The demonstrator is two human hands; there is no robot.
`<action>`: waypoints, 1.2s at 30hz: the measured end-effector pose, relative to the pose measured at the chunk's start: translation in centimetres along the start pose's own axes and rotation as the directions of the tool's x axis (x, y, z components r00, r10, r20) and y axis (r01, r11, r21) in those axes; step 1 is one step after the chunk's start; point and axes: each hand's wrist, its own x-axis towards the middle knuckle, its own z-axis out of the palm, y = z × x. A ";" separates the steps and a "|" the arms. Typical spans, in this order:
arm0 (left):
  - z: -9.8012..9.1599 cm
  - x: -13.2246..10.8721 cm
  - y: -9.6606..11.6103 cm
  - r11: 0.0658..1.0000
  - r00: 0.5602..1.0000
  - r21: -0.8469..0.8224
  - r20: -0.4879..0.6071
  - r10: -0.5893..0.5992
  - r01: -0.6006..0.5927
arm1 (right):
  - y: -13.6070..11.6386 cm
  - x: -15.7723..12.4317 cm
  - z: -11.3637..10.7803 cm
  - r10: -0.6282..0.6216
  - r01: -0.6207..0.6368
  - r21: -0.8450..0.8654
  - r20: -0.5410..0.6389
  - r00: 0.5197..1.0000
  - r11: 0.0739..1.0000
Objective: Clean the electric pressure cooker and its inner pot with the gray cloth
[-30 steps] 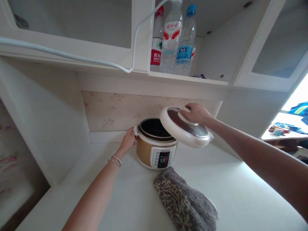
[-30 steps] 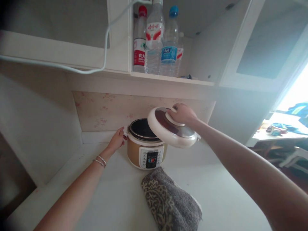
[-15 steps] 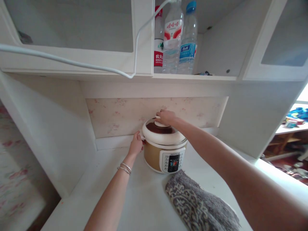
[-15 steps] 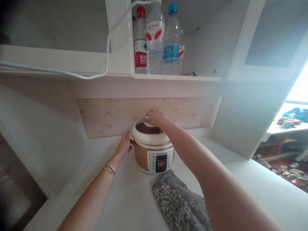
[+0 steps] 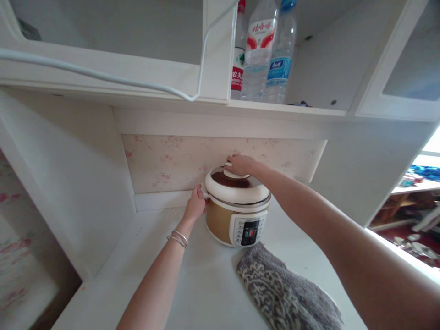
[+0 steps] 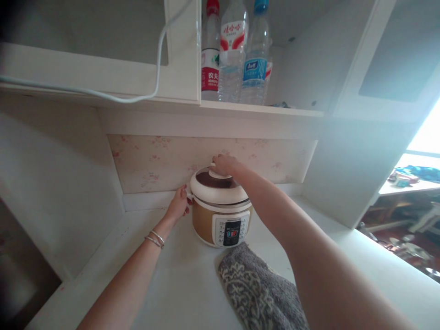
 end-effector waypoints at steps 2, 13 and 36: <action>0.1 -0.1 0.1 1.000 1.000 -0.007 -0.002 0.006 -0.006 | 0.4 0.0 -0.4 -0.002 0.002 0.001 -0.023 1.000 1.000; 0.0 -0.6 0.8 0.998 0.998 -0.023 0.022 -0.056 0.057 | 1.1 -2.1 0.6 -0.174 0.176 0.027 -0.041 0.984 0.984; 0.3 0.1 0.6 0.999 0.995 0.025 -0.095 0.030 -0.028 | 1.9 -2.4 1.1 -0.262 0.262 0.000 -0.012 0.965 0.965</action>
